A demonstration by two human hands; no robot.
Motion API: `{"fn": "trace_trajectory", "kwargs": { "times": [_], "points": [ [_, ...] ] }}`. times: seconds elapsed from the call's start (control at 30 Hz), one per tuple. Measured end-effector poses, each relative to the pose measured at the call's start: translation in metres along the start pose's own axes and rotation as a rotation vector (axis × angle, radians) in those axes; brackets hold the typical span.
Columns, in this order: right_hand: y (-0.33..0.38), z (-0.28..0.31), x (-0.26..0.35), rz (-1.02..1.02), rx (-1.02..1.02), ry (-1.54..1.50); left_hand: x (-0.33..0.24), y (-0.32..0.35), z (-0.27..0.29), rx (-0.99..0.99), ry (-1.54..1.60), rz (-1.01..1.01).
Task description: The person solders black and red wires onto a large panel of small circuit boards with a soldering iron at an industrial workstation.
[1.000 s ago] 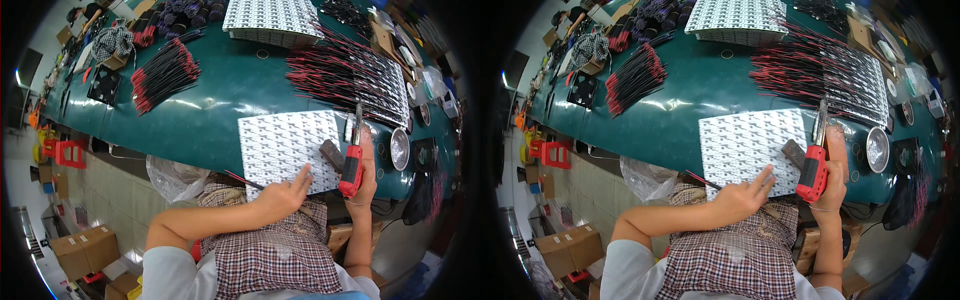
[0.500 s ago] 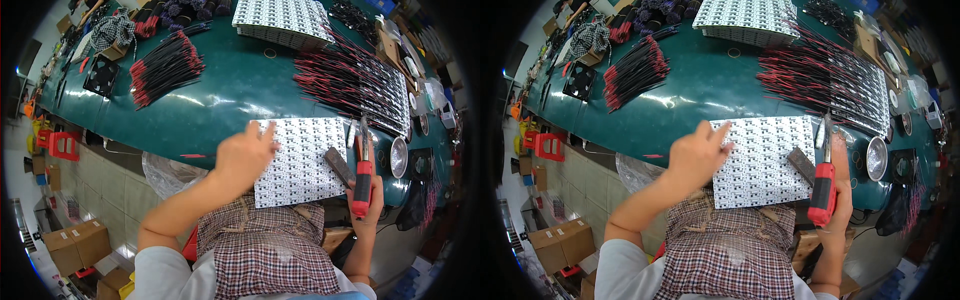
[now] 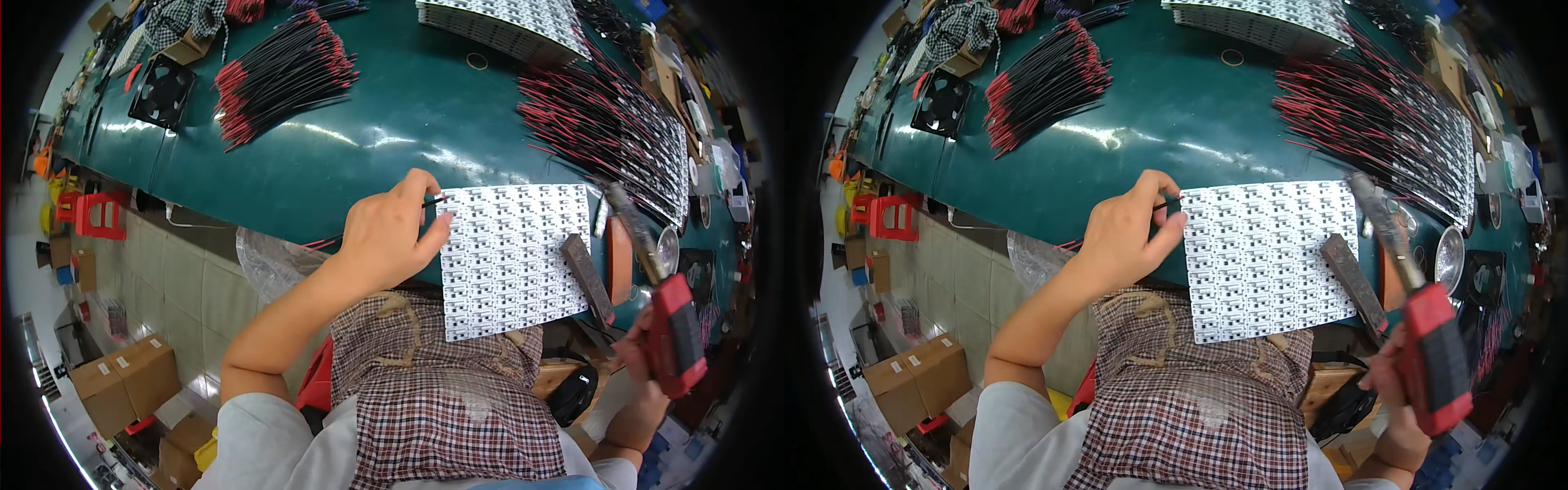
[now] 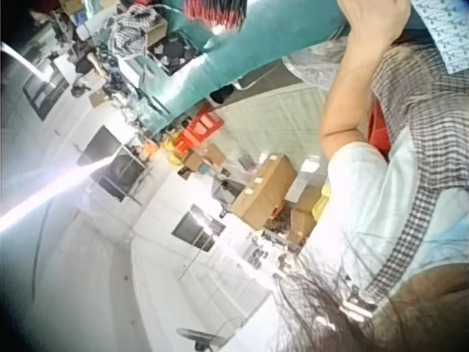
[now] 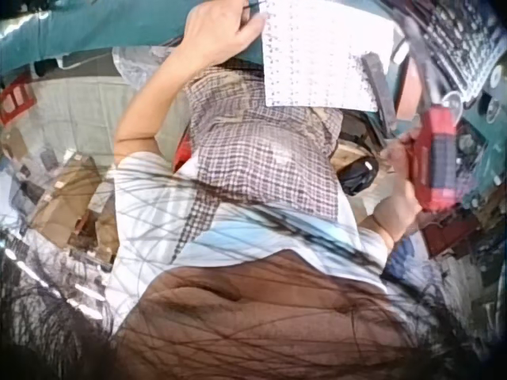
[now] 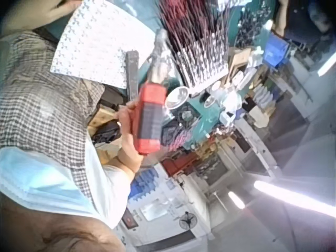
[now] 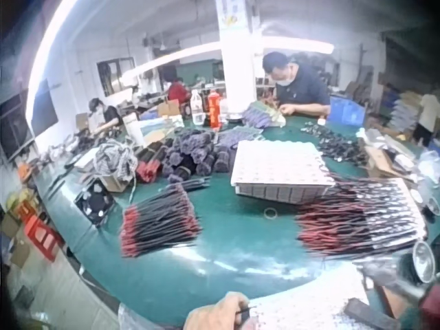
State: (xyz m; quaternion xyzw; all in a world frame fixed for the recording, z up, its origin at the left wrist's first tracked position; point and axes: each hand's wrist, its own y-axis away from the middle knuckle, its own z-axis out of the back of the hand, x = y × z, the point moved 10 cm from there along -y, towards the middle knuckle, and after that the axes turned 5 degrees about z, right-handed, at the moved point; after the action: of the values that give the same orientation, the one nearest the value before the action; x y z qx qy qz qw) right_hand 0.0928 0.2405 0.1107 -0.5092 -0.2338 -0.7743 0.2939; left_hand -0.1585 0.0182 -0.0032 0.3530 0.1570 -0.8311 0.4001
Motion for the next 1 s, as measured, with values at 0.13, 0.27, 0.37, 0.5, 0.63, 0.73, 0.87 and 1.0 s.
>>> {"fn": "trace_trajectory", "kwargs": {
  "times": [0.13,0.27,0.37,0.5,0.63,0.73,0.87,1.0],
  "points": [
    [0.007,-0.053,-0.032,-0.201,0.26,-0.102,0.017,-0.001,-0.001,0.003,0.044,0.015],
    [0.008,-0.084,-0.052,-0.262,0.355,-0.184,0.023,-0.006,-0.004,0.028,0.191,0.048],
    [0.006,-0.097,-0.057,-0.163,0.322,-0.3,0.029,-0.01,-0.006,0.038,0.253,0.101],
    [0.007,-0.113,-0.064,-0.177,0.309,-0.302,0.036,-0.014,-0.003,0.077,0.228,0.202],
    [0.013,-0.12,-0.076,-0.19,0.406,-0.197,0.04,-0.016,-0.003,0.12,0.196,0.243],
    [0.018,-0.122,-0.084,-0.24,0.438,-0.199,0.042,-0.016,-0.003,0.048,0.298,0.161],
    [0.02,-0.121,-0.089,-0.289,0.465,-0.201,0.026,-0.017,0.011,-0.013,0.177,0.095],
    [0.019,-0.115,-0.091,-0.253,0.414,-0.043,0.032,-0.017,0.009,-0.013,0.154,0.139]
  ]
}}
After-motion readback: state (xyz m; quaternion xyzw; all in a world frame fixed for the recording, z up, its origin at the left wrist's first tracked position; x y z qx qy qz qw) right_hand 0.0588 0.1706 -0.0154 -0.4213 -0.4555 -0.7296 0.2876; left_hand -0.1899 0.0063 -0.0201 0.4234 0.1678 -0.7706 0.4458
